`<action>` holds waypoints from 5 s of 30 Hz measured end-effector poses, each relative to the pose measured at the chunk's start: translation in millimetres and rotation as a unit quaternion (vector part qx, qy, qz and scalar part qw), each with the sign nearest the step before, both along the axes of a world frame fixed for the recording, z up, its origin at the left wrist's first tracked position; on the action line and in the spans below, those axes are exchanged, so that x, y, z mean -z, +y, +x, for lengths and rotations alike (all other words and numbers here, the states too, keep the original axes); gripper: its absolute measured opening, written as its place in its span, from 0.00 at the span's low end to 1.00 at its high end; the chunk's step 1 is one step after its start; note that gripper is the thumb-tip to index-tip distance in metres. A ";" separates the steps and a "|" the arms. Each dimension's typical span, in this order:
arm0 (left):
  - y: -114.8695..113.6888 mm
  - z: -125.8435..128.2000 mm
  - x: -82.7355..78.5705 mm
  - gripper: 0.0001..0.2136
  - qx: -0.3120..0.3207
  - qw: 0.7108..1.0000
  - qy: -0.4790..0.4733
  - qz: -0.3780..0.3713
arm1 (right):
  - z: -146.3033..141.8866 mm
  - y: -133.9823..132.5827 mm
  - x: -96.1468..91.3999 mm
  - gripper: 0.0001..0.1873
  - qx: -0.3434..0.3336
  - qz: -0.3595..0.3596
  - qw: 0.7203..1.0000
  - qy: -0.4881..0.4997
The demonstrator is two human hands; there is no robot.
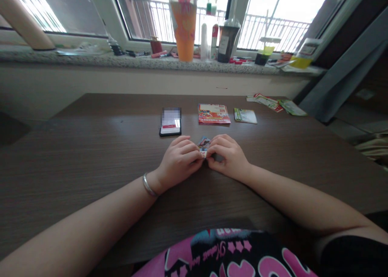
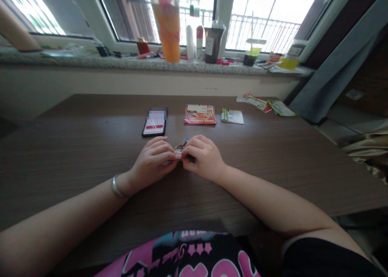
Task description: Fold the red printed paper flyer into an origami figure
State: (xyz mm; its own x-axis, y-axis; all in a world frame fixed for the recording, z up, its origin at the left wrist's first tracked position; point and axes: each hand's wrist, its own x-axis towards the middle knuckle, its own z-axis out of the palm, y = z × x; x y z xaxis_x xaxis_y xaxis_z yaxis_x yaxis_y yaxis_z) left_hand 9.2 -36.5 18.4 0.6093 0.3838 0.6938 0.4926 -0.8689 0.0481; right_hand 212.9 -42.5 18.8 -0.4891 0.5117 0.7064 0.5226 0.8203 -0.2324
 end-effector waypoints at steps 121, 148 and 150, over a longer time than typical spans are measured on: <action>15.0 -20.9 5.9 0.12 -0.113 0.988 0.004 -0.109 | 24.2 23.1 22.2 0.08 0.060 -0.025 0.990 -0.122; 16.3 -28.0 4.8 0.13 -0.194 0.967 0.161 -0.032 | 28.6 27.6 23.6 0.05 0.049 -0.084 0.987 -0.130; 14.7 -25.7 2.6 0.12 -0.134 0.973 0.187 -0.021 | 28.4 28.4 22.9 0.04 0.052 -0.088 0.987 -0.125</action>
